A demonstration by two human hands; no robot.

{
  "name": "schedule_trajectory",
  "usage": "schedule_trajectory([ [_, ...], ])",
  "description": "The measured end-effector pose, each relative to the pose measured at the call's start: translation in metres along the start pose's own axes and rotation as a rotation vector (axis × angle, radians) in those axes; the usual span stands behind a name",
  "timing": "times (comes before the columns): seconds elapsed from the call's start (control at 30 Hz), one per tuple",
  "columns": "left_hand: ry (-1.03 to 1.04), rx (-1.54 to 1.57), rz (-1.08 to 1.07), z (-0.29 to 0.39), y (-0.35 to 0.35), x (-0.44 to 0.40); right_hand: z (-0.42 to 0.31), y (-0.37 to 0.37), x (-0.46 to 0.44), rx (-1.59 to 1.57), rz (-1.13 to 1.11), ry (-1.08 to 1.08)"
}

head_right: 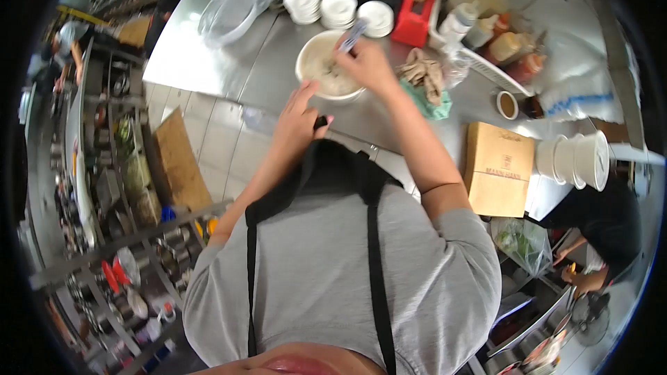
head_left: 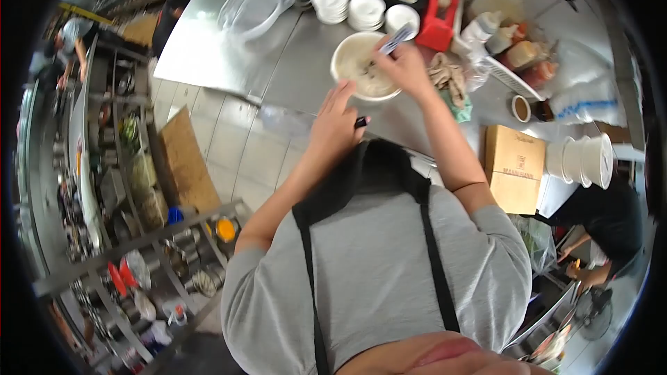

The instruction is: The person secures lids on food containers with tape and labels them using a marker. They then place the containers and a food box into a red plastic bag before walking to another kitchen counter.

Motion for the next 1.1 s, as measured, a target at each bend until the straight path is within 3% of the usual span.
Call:
schedule_trajectory([
  [0.1,0.024,-0.038,-0.02,-0.002,0.007,-0.001,0.001,-0.007,-0.002,0.285,-0.014,-0.03],
  [0.13,0.022,-0.054,-0.034,-0.001,0.008,-0.001,0.005,-0.012,-0.003,0.222,0.036,0.042],
  [0.2,-0.029,-0.046,-0.085,0.001,0.006,-0.004,-0.018,-0.02,0.005,0.105,0.12,-0.066],
  [0.3,-0.127,0.083,0.105,-0.004,-0.011,-0.003,-0.058,-0.014,0.027,-0.338,-0.081,-0.123],
  [0.37,-0.278,0.141,0.025,0.003,-0.025,-0.012,-0.081,-0.012,0.042,-0.377,-0.144,-0.231],
  [0.47,-0.107,0.23,0.085,0.03,-0.036,-0.031,-0.107,-0.014,0.059,-0.344,-0.167,-0.292],
  [0.57,-0.196,0.296,0.013,0.03,-0.021,-0.033,-0.111,-0.016,0.068,-0.262,-0.233,-0.221],
  [0.73,-0.239,0.465,-0.063,0.041,0.002,-0.041,-0.105,-0.032,0.083,-0.111,-0.216,-0.247],
  [0.83,-0.184,0.579,-0.061,0.064,-0.003,-0.051,-0.112,-0.049,0.088,-0.04,-0.151,-0.123],
  [0.9,-0.222,0.544,-0.111,0.065,0.004,-0.055,-0.118,-0.067,0.095,-0.35,0.088,-0.24],
  [0.93,-0.261,0.505,-0.164,0.063,0.01,-0.054,-0.118,-0.069,0.096,-0.149,0.072,-0.253],
  [1.1,-0.238,0.574,-0.213,0.066,0.017,-0.051,-0.114,-0.065,0.099,-0.073,0.069,-0.193],
])
Point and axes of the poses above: each hand's wrist, its own x-axis away from the middle knuckle, its own y-axis out of the palm, z = x × y, the point moved 8 cm from there along -x, towards the middle knuckle, and after that the axes turned 2 degrees about -z, right-handed, at the moved point
